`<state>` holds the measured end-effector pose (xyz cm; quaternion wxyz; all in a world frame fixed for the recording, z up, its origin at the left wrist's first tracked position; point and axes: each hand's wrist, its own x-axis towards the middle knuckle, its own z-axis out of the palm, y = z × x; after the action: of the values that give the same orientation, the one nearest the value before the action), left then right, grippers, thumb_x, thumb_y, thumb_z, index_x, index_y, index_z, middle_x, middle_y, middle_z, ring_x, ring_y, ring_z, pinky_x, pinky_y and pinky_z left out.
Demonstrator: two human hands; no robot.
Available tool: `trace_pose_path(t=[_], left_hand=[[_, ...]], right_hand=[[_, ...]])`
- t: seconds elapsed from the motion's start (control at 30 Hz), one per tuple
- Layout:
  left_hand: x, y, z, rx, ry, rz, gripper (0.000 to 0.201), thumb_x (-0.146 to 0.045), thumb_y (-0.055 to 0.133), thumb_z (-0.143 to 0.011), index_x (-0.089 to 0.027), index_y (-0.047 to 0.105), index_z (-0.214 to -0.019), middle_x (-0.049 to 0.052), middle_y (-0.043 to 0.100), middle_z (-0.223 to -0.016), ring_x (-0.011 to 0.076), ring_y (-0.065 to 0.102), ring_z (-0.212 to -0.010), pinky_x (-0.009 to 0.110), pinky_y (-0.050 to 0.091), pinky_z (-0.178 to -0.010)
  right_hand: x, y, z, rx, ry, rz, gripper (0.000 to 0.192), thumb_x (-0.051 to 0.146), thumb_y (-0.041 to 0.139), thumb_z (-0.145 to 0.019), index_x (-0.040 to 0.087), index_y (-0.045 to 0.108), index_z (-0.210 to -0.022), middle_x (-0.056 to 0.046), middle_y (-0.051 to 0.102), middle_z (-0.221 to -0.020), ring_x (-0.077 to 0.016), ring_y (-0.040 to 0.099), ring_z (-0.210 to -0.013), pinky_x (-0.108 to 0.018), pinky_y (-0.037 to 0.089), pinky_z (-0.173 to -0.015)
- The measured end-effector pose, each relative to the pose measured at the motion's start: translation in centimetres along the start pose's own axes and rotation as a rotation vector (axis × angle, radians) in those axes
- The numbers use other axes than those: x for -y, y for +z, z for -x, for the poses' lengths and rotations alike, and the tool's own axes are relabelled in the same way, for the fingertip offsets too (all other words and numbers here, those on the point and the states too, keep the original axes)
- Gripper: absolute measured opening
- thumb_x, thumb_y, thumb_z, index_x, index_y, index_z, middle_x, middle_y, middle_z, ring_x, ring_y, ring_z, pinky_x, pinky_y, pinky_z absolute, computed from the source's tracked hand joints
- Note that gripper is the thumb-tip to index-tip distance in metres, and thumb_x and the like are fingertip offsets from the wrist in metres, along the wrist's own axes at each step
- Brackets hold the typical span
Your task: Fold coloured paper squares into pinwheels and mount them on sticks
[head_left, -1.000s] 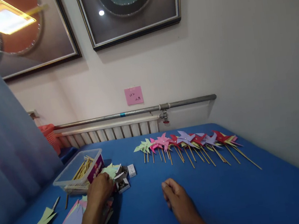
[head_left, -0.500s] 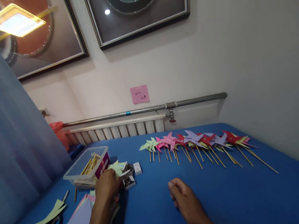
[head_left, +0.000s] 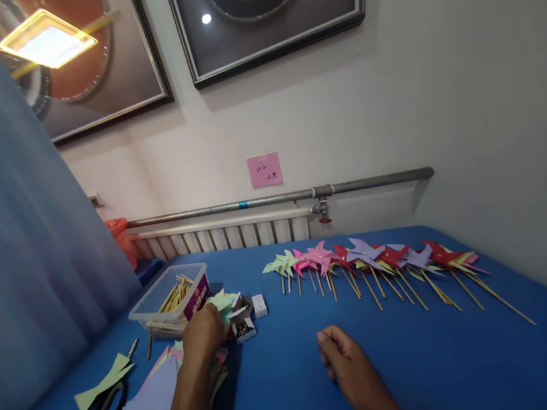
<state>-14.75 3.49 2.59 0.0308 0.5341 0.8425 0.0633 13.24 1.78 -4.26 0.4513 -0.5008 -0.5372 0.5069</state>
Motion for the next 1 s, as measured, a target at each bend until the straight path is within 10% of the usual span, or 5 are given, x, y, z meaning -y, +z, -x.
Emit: trace_pose_path(t=[1.0], left_hand=[[1.1,-0.1,-0.6,-0.199,-0.077,0.361,0.032,-0.024,0.052,-0.101,-0.016,0.082,-0.105,0.016,0.084,-0.111,0.0315,0.077,-0.104,0.036,0.049,-0.083]], right_hand=[[-0.5,0.0,-0.1,0.0,0.002,0.021,0.048,0.073,0.054,-0.084,0.028,0.046,-0.07,0.007,0.045,-0.057,-0.0147,0.044,-0.051,-0.028,0.035,-0.052]])
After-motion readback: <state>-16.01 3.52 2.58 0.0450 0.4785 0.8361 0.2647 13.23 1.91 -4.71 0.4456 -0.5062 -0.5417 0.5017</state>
